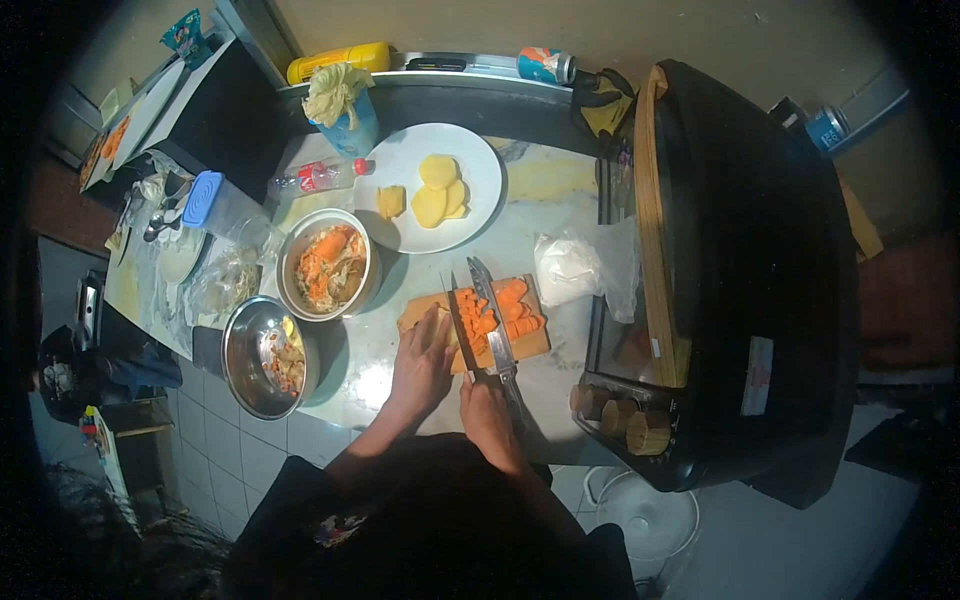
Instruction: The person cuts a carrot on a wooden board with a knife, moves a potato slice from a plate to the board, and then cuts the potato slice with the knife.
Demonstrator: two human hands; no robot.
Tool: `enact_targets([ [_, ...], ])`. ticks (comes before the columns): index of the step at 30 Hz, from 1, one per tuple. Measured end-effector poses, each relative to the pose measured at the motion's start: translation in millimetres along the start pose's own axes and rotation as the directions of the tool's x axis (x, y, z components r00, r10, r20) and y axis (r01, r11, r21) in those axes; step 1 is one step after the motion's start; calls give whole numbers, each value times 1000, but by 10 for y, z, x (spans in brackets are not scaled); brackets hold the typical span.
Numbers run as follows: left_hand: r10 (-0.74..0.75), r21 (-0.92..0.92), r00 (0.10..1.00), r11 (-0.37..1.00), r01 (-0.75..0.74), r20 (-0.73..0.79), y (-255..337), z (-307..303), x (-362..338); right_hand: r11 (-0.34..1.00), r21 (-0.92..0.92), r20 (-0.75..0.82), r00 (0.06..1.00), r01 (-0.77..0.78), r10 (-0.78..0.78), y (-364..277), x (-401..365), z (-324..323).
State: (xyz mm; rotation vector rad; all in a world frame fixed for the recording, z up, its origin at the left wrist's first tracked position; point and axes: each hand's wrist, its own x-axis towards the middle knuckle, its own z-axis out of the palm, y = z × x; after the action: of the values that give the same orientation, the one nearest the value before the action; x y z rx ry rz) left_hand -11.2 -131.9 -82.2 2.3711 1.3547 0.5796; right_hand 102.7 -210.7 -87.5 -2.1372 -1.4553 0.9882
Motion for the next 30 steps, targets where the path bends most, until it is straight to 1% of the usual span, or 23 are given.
enact_targets([
  [5,-3,-9,1000,1000,3,11,-4,1,-5,1000,4,12,1000,8,-8,24,1,22],
  [7,4,-3,1000,1000,-4,14,-13,2,-18,998,23,-88,994,62,-60,25,9,51],
  [11,14,-22,1000,1000,-14,27,-23,-16,-19,998,41,-87,995,46,-42,-39,47,39],
  [13,11,-26,999,1000,-10,32,-31,-11,-14,995,30,-129,988,91,-86,-41,62,60],
  [15,34,-4,999,999,-35,-12,-48,14,-18,996,26,-121,989,89,-85,-54,63,64],
  [17,30,-3,1000,1000,-30,-9,-41,9,-13,996,21,-113,990,84,-81,-76,52,37],
  [19,26,-1,1000,1000,-26,-5,-38,11,-17,999,35,12,1000,18,-18,-139,29,-40],
  [23,29,15,1000,999,-28,-6,-28,11,-14,1000,24,25,1000,-2,2,-129,23,-25],
  [25,25,13,1000,1000,-25,-4,-17,-2,-18,999,-12,-19,999,38,-38,-106,17,6],
  [28,5,-2,1000,1000,-5,19,-2,-12,-7,999,5,-17,999,37,-37,-121,3,3],
  [30,23,42,1000,999,-23,1,12,-10,-3,999,11,-30,999,40,-39,-142,7,-12],
])
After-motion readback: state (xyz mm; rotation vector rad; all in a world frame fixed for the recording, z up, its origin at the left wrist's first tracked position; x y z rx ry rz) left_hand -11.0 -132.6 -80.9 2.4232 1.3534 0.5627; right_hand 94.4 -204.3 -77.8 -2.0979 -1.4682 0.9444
